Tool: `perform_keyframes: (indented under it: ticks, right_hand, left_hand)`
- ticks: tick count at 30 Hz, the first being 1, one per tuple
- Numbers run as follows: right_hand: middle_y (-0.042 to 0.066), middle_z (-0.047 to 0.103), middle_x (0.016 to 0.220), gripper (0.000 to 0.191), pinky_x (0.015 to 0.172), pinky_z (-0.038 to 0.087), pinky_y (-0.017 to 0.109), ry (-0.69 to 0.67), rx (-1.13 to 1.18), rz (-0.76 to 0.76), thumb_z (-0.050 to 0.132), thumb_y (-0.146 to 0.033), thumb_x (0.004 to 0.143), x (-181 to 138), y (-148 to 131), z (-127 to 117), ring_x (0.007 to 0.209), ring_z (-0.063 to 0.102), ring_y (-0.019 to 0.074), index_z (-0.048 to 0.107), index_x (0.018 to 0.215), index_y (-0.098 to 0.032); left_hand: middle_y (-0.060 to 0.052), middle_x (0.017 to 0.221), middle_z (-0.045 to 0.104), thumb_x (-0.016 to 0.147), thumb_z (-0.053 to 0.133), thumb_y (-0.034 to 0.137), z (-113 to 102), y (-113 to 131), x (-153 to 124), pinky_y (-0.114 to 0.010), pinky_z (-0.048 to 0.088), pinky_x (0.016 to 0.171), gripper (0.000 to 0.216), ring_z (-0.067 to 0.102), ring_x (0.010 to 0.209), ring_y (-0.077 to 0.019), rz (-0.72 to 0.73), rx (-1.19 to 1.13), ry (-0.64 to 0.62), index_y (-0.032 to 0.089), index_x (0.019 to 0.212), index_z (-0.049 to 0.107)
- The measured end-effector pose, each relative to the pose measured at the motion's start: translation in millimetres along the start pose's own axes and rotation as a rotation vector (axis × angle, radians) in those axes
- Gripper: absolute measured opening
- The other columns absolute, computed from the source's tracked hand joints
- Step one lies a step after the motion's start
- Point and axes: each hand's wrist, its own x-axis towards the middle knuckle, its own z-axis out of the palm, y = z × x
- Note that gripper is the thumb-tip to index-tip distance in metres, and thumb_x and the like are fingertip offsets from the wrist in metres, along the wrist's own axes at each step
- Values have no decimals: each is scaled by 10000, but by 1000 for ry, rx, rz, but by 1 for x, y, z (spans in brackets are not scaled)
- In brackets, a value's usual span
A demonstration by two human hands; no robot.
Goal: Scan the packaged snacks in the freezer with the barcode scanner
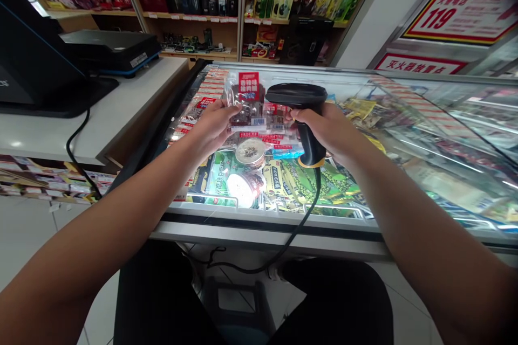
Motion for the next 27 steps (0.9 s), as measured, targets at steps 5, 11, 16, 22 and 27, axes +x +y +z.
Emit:
perform_keyframes:
  ticks: [5,11,16,22,27]
  right_hand:
    - [44,588,701,200,515,406,319,-203,136,42,635,-390,902,-8,-4,7,551,523,158,566,842,-212]
    - [18,541,658,186,513,402,318,-187,78,-30,629,-363,900,-12,-5,17,531,492,149,537,826,-220]
    - [24,546,678,198,509,413,316,-171,87,-26,628,-360,903,-12,-4,16,547,496,149,532,804,-217]
    - [13,538,667,158,517,403,320,-214,108,-5,616,-353,919,-12,-4,15,529,496,149,552,867,-218]
    - [8,532,663,150,522,396,320,-223,140,1,610,-328,926,-15,-9,16,525,496,143,544,849,-218]
  left_hand:
    - [-56,991,742,873,616,131,-8,18,2,-399,580,882,112,718,987,-233,164,-117,93,196,959,584]
    - [-65,974,745,864,612,141,-14,19,8,-399,592,868,92,728,974,-246,176,-109,137,188,935,575]
    - [-64,988,733,859,626,153,-15,14,11,-413,594,884,101,728,996,-251,176,-102,120,191,935,571]
    - [-68,989,748,864,629,168,-22,13,17,-405,591,888,91,728,993,-245,200,-107,137,194,940,586]
    - [-72,1001,752,855,620,153,-20,15,14,-424,591,890,91,730,1014,-262,186,-103,146,190,932,589]
